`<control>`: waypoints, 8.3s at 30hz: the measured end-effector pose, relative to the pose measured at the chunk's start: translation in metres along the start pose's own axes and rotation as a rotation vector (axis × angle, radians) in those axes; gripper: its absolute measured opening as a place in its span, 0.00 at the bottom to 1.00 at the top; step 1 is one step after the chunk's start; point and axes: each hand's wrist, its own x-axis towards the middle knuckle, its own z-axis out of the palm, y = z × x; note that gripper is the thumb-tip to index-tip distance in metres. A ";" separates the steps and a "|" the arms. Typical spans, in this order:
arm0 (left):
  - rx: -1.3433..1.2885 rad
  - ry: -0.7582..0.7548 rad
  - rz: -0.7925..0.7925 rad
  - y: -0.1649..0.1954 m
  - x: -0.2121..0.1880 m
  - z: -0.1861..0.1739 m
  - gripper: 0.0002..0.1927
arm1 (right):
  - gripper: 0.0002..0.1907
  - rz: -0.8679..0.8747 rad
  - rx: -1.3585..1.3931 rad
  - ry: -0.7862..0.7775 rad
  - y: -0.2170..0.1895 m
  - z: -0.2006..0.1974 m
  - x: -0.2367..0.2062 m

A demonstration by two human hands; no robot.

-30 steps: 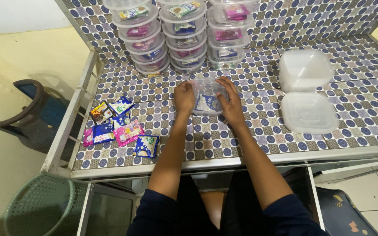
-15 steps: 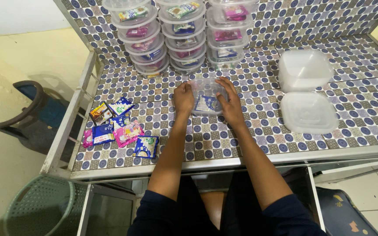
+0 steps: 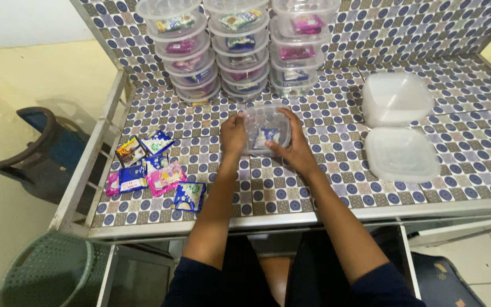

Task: The person sits at a table with stacks of small plastic containers and loose packets. They open a container, place small packaged items inside, press the lid closed, and set the filled container onto the stacks, repeating with more containers and packets.

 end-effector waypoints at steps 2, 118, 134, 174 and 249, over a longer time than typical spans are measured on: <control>-0.098 -0.080 -0.224 -0.001 0.007 -0.011 0.20 | 0.57 0.036 0.056 -0.066 -0.014 0.005 0.001; 0.168 -0.470 0.354 -0.071 0.035 0.238 0.24 | 0.36 0.380 -0.861 0.292 0.239 -0.163 0.121; 0.156 -0.439 0.480 -0.061 0.038 0.240 0.15 | 0.47 0.269 -0.715 0.587 0.209 -0.177 0.148; 0.071 -0.656 0.221 -0.022 -0.012 0.256 0.14 | 0.09 -0.089 -0.627 0.649 0.164 -0.270 0.046; 0.083 -0.266 0.194 -0.059 -0.036 -0.009 0.36 | 0.34 0.160 0.157 0.458 0.059 0.037 -0.014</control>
